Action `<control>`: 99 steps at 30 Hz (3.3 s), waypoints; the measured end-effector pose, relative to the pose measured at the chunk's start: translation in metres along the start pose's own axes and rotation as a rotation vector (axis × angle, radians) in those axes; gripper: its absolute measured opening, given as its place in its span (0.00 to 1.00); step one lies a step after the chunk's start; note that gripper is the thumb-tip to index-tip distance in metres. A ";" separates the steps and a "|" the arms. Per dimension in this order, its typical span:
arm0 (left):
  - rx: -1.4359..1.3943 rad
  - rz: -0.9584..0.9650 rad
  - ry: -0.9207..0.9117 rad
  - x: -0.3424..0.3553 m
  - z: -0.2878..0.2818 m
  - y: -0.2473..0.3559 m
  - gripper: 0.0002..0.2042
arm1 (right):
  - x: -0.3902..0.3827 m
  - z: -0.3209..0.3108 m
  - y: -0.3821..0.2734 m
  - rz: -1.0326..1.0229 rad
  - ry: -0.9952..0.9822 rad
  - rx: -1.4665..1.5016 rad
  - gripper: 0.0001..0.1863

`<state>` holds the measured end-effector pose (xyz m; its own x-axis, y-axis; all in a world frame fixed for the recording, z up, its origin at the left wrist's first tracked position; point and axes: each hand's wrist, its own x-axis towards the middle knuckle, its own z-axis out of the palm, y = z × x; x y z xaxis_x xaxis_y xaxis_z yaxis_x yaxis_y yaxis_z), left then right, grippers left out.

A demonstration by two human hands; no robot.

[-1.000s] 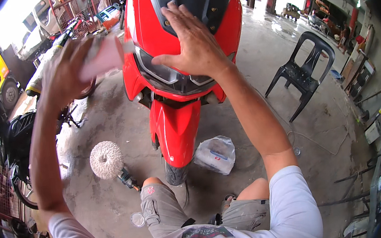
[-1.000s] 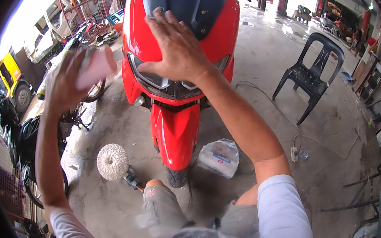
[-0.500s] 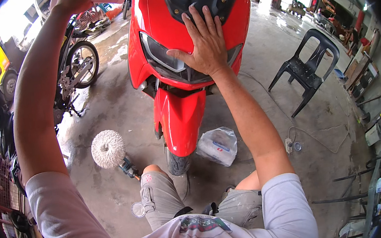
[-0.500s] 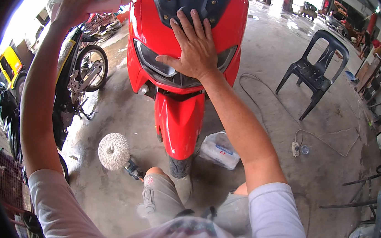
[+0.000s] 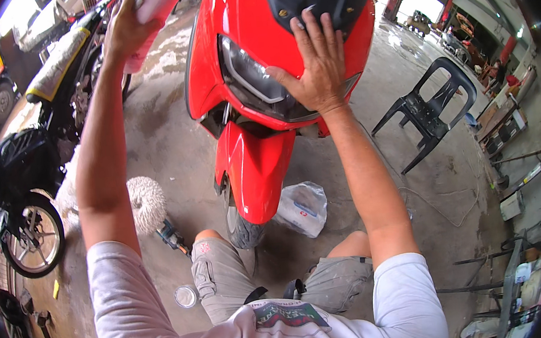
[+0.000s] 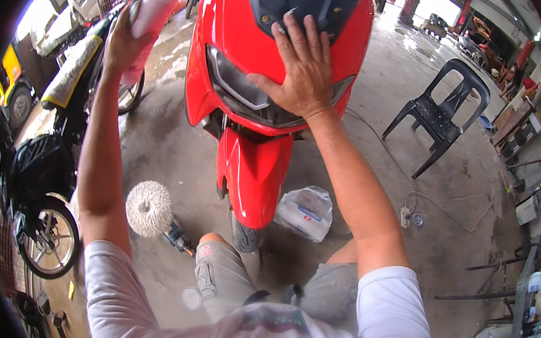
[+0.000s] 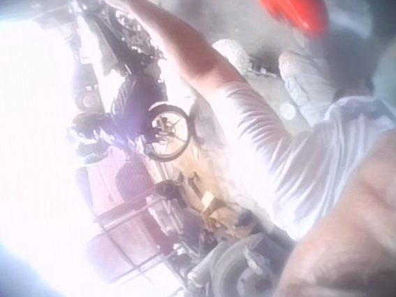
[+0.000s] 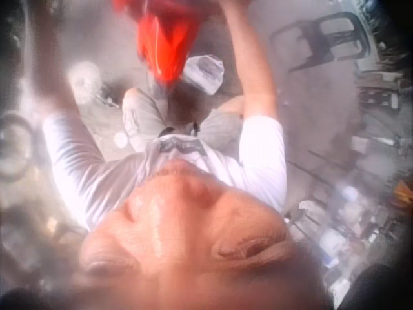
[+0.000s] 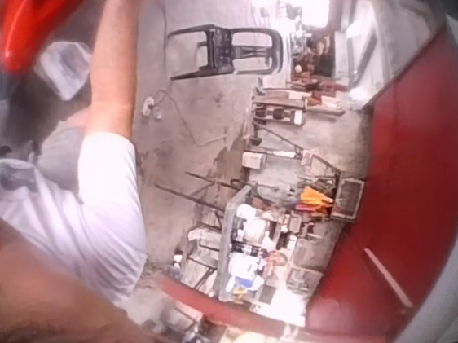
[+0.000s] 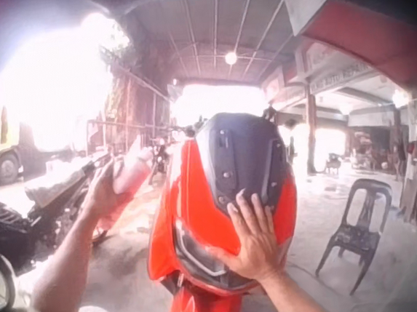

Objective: The person wipes the body panels of a red motorcycle with a white cloth, moving around the vehicle to clean the front fairing, side panels, and handlebar area. The person repeatedly wipes different sections of the motorcycle's exterior surfaces.

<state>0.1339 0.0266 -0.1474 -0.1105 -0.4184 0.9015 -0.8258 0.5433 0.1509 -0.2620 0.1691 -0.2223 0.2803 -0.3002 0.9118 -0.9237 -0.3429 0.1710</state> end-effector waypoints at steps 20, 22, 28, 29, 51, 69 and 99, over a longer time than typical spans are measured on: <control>-0.186 -1.020 -0.025 -0.613 0.138 -0.034 0.47 | 0.004 -0.003 0.003 -0.110 -0.096 0.011 0.51; -0.184 -1.055 -0.082 -0.639 0.136 -0.022 0.46 | 0.003 -0.002 0.003 -0.107 -0.098 0.016 0.51; -0.209 -1.006 -0.167 -0.688 0.098 0.025 0.44 | 0.001 -0.006 0.004 -0.097 -0.101 0.004 0.51; -0.195 -0.971 -0.143 -0.687 0.092 0.033 0.42 | 0.003 -0.007 0.005 -0.097 -0.096 0.006 0.51; -1.606 -1.321 0.180 -0.400 -0.029 0.177 0.39 | -0.152 -0.025 -0.219 0.644 -0.442 1.123 0.38; -1.768 -1.395 -0.246 -0.391 -0.026 0.222 0.32 | -0.203 -0.030 -0.172 0.881 -0.576 1.345 0.13; -1.491 -1.302 -0.043 -0.380 -0.027 0.215 0.14 | -0.210 -0.029 -0.165 1.542 -0.591 2.050 0.20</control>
<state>0.0136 0.3217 -0.4462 0.0416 -0.9989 -0.0204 0.6299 0.0104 0.7766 -0.1758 0.3150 -0.4314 0.3645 -0.9224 -0.1276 0.5825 0.3327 -0.7416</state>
